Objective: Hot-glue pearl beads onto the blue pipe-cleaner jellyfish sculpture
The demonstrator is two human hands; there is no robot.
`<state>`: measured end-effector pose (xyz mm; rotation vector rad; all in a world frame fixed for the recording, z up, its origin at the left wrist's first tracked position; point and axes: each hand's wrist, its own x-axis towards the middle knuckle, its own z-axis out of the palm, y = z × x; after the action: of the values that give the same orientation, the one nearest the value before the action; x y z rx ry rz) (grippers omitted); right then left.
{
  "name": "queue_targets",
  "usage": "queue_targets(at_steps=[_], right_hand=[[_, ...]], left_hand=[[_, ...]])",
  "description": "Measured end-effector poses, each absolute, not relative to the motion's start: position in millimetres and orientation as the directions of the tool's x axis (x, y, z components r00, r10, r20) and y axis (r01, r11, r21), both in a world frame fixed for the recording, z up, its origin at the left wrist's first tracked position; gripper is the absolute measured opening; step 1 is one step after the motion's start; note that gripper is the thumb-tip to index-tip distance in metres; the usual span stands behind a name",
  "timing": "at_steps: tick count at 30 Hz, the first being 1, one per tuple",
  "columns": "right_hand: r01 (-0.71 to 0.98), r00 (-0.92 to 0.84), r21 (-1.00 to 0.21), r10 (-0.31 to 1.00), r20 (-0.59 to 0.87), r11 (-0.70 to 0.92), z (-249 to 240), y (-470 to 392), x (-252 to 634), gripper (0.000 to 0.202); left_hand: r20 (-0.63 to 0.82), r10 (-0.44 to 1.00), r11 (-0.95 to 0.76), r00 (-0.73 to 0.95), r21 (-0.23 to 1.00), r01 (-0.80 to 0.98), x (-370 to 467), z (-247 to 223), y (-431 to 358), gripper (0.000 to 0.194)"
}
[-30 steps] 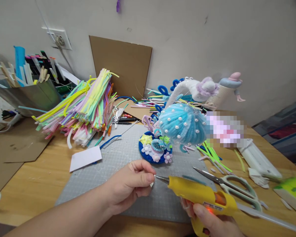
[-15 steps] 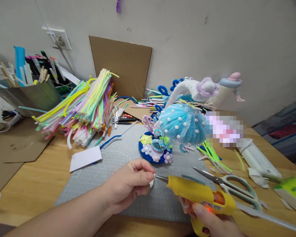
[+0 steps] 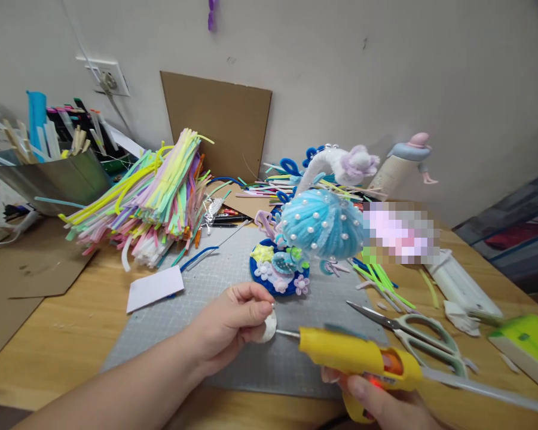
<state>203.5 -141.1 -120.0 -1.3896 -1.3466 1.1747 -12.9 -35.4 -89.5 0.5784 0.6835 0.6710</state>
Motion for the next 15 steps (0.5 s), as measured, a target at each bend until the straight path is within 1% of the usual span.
queue_targets(at_steps=[2,4,6,8,10,12,13,15], right_hand=[[0.216,-0.046,-0.976,0.999,-0.009,0.001,-115.1,-143.7,203.7,0.033],[0.242,-0.081,-0.964,0.993,0.089,0.106,-108.4,-142.9,203.2,0.03],[0.271,-0.195,-0.928,0.958,0.209,0.257,-100.4,-138.2,202.0,0.029],[0.287,-0.347,-0.869,0.889,0.298,0.403,-93.0,-131.7,200.8,0.032],[0.297,-0.425,-0.823,0.839,0.34,0.484,-88.1,-126.5,200.4,0.034],[0.301,-0.439,-0.804,0.823,0.36,0.513,-86.1,-124.2,200.9,0.033],[0.296,-0.441,-0.8,0.817,0.37,0.522,-85.8,-124.0,201.3,0.033],[0.287,-0.438,-0.793,0.81,0.391,0.538,-85.8,-124.6,202.2,0.033]], left_hand=[[-0.365,0.773,0.581,0.519,0.737,-0.346,-13.5,-88.9,-30.2,0.028],[-0.336,0.845,0.47,0.416,0.837,-0.28,-12.5,-89.6,-24.0,0.028],[-0.273,0.912,0.333,0.306,0.928,-0.165,-9.1,-91.5,-18.3,0.025],[-0.198,0.95,0.212,0.24,0.977,-0.034,-3.2,-94.5,-14.1,0.02],[-0.121,0.966,0.101,0.228,0.99,0.096,4.4,-97.9,-11.5,0.015],[-0.017,0.968,-0.043,0.251,0.971,0.234,12.4,-100.5,-9.7,0.01],[0.046,0.962,-0.132,0.269,0.942,0.31,16.3,-101.2,-9.0,0.009],[0.163,0.934,-0.305,0.319,0.829,0.468,23.8,-100.9,-7.5,0.011]])
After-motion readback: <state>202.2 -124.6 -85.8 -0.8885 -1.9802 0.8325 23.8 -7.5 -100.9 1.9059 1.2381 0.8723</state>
